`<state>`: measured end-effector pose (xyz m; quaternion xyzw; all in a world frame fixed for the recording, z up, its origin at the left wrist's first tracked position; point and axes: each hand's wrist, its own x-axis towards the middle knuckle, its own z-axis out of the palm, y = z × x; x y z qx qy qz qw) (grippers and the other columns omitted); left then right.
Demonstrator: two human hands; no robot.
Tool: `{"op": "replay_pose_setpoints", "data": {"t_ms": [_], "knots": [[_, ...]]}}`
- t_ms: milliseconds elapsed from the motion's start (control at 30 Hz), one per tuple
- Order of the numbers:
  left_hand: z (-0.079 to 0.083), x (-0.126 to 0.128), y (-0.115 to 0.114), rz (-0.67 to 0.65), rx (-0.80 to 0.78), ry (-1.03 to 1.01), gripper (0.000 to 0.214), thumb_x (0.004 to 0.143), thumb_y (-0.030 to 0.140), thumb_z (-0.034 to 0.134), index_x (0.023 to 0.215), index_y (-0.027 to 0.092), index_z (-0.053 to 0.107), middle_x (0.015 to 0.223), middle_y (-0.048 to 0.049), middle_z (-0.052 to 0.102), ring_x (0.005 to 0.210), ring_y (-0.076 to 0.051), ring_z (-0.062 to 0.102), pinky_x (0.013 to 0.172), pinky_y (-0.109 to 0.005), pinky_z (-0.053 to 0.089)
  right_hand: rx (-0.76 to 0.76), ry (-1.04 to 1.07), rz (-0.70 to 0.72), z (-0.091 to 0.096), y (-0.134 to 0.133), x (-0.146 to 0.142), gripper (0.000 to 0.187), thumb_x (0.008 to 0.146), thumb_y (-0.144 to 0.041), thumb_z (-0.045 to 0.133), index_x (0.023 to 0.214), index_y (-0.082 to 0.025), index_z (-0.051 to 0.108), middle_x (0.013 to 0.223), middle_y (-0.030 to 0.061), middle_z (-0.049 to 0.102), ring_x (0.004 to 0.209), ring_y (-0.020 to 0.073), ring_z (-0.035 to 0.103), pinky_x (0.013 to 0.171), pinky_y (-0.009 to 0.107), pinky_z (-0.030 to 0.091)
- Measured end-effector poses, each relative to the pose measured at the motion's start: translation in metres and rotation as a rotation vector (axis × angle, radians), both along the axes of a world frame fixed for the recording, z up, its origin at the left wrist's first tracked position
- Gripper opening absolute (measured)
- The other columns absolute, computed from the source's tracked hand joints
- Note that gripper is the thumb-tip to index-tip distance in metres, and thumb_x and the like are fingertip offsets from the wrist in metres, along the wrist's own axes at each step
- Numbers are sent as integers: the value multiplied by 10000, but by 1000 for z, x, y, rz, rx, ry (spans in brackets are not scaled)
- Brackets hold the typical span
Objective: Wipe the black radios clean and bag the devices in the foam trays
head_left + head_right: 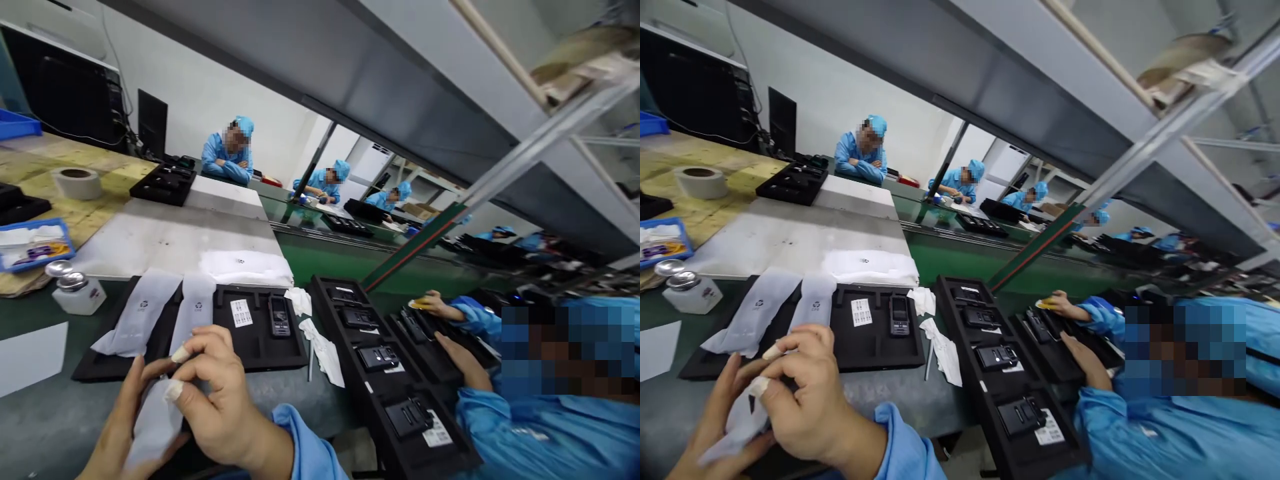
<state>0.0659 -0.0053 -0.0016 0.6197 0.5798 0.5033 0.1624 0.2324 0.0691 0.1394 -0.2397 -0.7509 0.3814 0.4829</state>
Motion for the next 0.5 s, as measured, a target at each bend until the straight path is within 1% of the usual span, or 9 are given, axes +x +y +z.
{"op": "replay_pose_setpoints", "data": {"t_ms": [67,133,167,233,300,333,400,433,500], "knots": [[8,2,10,61,-33,52,961,798,457,740,1602,380,219,1332,-50,641,1153,-337,682,910,-481,635,-49,87,-22,2,10,10,170,939,-343,661,846,-221,733,1062,41,691,1104,197,619,1066,379,444],[27,16,35,148,-81,78,883,820,534,704,1575,348,286,1383,-72,613,1179,-354,668,890,-480,631,-101,91,-147,-9,24,34,195,939,-392,666,1028,-237,743,1214,61,668,1199,215,593,1081,384,449],[41,27,53,176,-132,89,882,842,573,670,1582,321,261,1457,-93,561,1235,-363,636,938,-487,606,-116,72,-246,-19,31,51,274,931,-406,669,1142,-238,718,1294,77,636,1247,230,569,1110,407,432],[69,55,97,201,-268,179,937,894,640,574,1620,263,115,1519,-151,495,1283,-363,602,949,-459,585,-130,-6,-514,-43,45,92,326,942,-400,635,1208,-215,675,1317,106,620,1264,250,555,1128,457,414],[91,82,144,116,-420,396,949,963,622,441,1623,140,-42,1495,-242,478,1266,-359,607,976,-450,549,-163,-73,-693,-65,52,136,360,935,-424,606,1192,-180,664,1213,125,658,1129,260,620,1032,473,494],[99,93,164,108,-454,442,938,972,602,427,1624,113,-37,1421,-266,524,1170,-379,653,937,-487,548,-179,-106,-738,-74,53,157,379,927,-437,603,1188,-169,662,1179,127,668,1047,255,647,972,464,529],[105,110,195,95,-500,513,937,970,584,433,1621,54,16,1277,-304,572,995,-404,695,840,-526,547,-187,-169,-799,-88,48,195,374,929,-449,597,1165,-169,670,1115,115,686,928,239,671,884,438,567],[105,117,204,94,-498,540,927,971,579,434,1624,55,35,1258,-309,565,981,-417,687,815,-533,540,-174,-197,-832,-92,43,210,359,934,-454,596,1145,-176,678,1094,109,692,889,235,676,853,426,576],[101,132,212,80,-466,603,889,988,570,404,1632,90,24,1292,-305,524,1092,-445,634,835,-530,524,-135,-239,-903,-99,33,232,326,959,-457,574,1116,-195,690,1081,106,696,848,236,681,801,405,585]]}}
